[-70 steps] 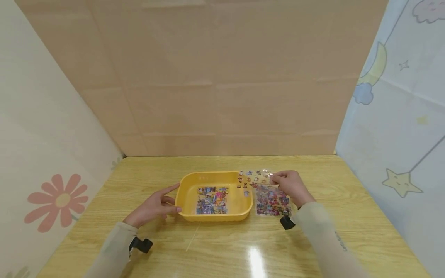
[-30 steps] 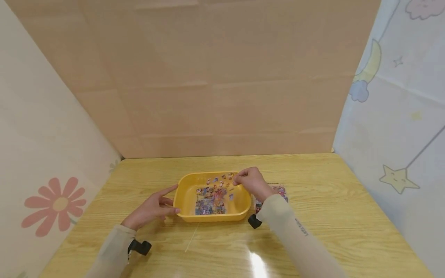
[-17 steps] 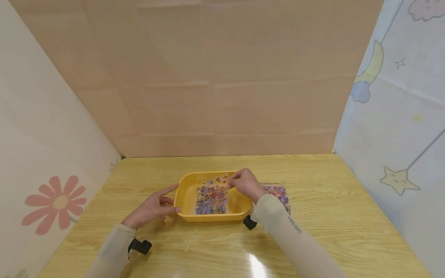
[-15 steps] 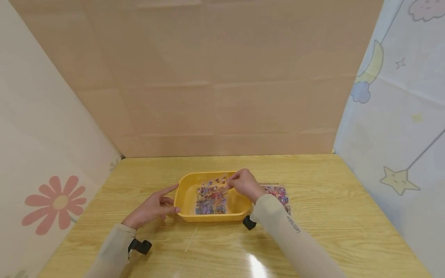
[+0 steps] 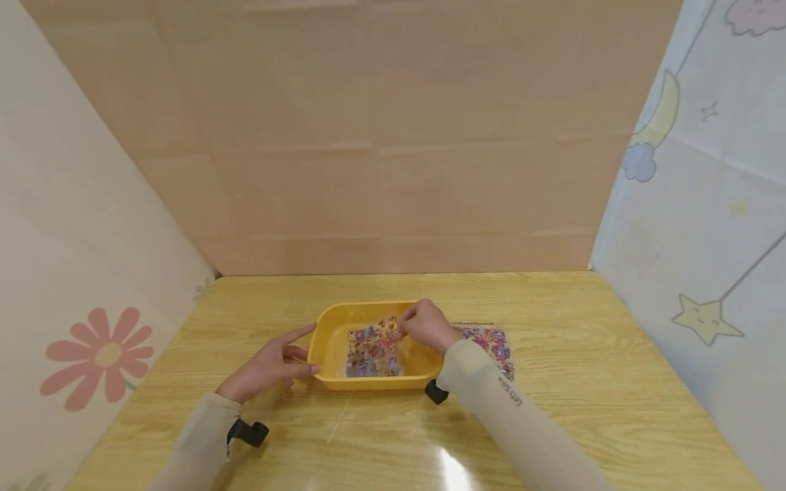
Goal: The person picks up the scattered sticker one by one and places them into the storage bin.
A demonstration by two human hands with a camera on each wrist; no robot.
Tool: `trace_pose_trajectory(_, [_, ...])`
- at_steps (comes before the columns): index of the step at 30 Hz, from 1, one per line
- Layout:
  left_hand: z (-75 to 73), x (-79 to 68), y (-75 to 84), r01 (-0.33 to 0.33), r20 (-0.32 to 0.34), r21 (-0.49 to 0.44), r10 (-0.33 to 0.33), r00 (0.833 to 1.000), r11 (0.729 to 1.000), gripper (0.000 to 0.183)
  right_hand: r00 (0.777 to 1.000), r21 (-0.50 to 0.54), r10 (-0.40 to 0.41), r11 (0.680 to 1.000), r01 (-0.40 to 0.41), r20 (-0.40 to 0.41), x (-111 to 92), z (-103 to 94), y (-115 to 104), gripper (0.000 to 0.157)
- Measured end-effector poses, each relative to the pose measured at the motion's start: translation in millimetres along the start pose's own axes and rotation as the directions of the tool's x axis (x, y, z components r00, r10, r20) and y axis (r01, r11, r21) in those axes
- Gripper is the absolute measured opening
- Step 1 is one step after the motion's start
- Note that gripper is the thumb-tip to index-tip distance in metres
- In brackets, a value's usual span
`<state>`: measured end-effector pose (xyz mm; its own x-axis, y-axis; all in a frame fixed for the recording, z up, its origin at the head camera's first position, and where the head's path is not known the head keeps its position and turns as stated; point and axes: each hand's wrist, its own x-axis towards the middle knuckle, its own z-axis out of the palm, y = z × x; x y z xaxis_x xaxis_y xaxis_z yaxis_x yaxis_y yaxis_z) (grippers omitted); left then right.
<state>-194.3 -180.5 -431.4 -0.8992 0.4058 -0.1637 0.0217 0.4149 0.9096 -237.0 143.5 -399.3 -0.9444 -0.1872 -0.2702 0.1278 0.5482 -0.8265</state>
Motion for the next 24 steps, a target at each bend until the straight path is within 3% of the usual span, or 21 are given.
trace_pose_trajectory(24, [0.7,-0.8,4.1,0.005,0.003,-0.006,-0.005,1.0,1.0,0.091,0.999,-0.091,0.025,0.995,-0.027,-0.025,-2.0,2.3,2.8,0.034])
